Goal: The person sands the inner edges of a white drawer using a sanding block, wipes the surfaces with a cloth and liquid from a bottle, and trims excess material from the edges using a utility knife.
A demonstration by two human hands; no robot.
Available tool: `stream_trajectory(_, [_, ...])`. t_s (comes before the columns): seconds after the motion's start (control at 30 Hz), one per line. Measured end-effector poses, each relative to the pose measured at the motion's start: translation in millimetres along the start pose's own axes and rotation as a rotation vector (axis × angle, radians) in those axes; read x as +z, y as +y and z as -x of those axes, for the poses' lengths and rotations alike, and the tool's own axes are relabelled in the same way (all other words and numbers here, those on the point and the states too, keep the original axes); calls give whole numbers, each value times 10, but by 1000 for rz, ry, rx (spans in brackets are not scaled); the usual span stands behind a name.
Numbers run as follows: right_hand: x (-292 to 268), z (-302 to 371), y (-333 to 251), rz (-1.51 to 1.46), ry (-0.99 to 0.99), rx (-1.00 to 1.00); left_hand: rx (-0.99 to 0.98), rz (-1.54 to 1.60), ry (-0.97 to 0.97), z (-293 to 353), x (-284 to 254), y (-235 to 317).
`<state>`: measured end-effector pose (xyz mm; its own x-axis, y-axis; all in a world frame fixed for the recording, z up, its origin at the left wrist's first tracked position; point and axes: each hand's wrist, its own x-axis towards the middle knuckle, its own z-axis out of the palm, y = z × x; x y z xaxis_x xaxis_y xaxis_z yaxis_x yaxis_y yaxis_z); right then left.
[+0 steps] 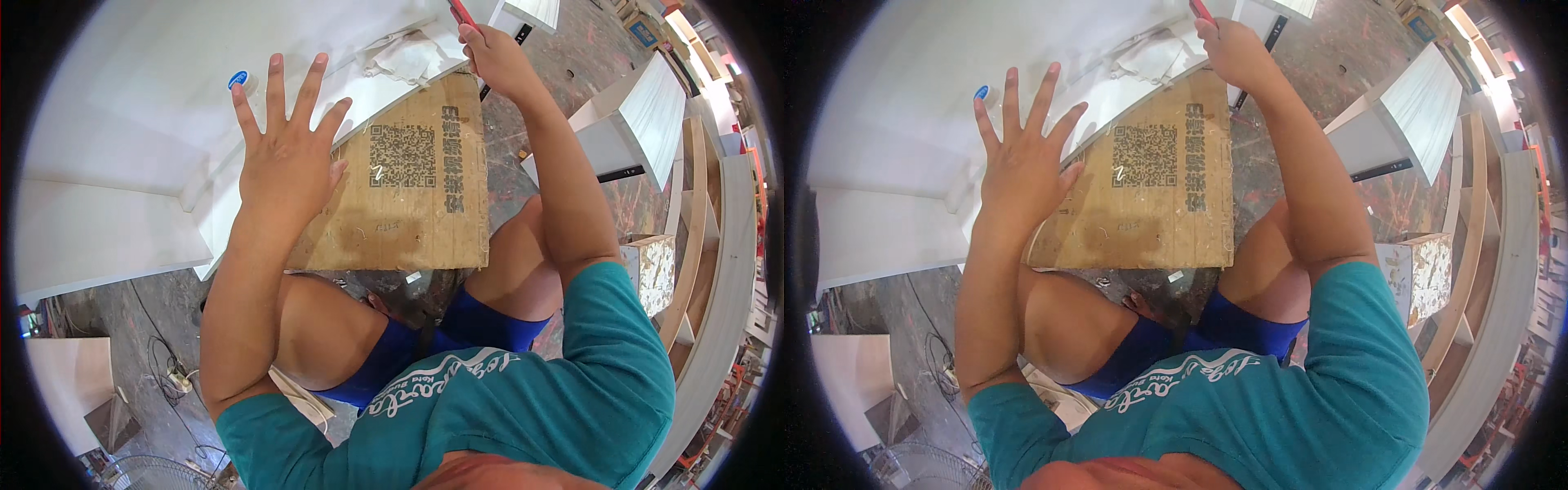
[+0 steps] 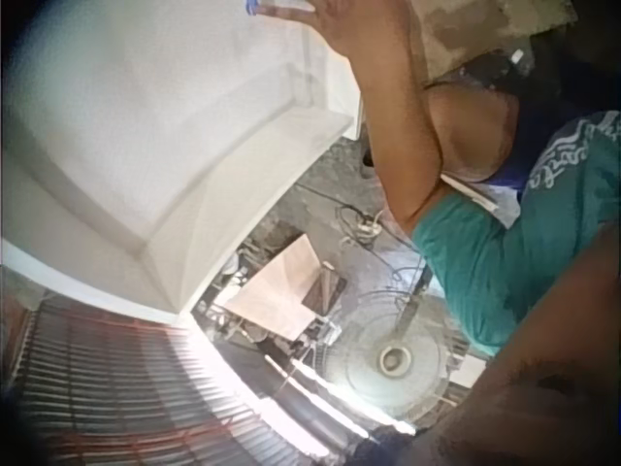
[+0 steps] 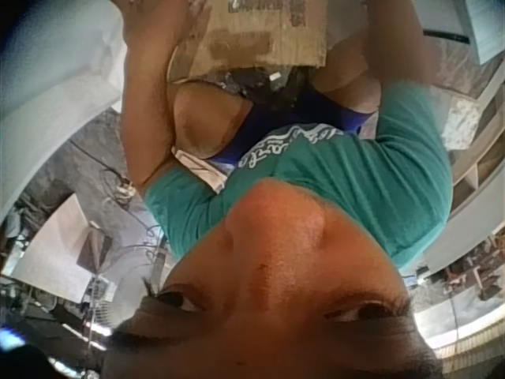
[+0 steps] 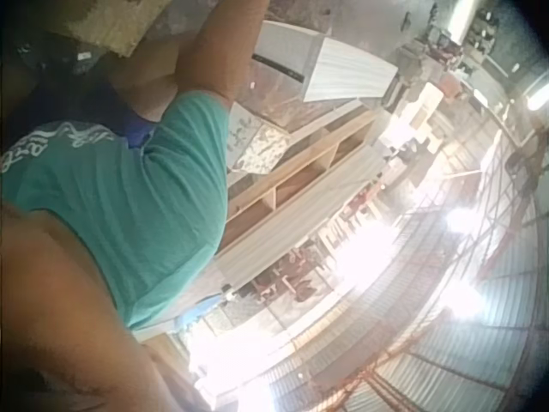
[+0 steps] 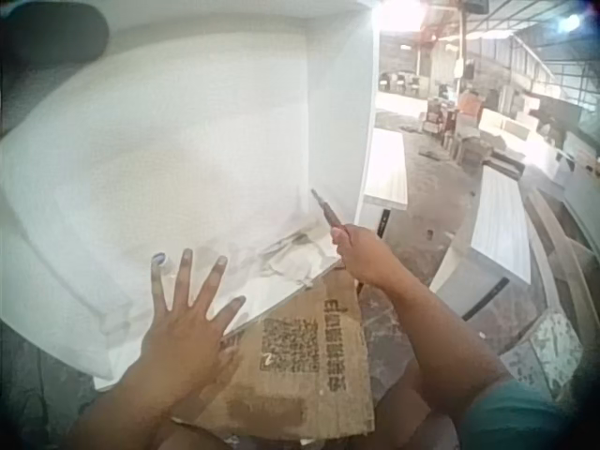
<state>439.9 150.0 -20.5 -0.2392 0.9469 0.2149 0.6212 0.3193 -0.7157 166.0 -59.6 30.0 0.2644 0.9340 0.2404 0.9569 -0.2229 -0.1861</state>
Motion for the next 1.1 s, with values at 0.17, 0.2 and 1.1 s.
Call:
stream_trajectory(0.17, [-77,94,-120,-155,-110,101,-28,-16,-88,8,-33,9])
stream_trajectory(0.2, [-97,123,-165,-180,-143,107,-28,-19,-90,17,-30,7])
stream_trajectory(1.1, [-117,190,-165,195,48,-11,3,-40,-115,10,-16,124])
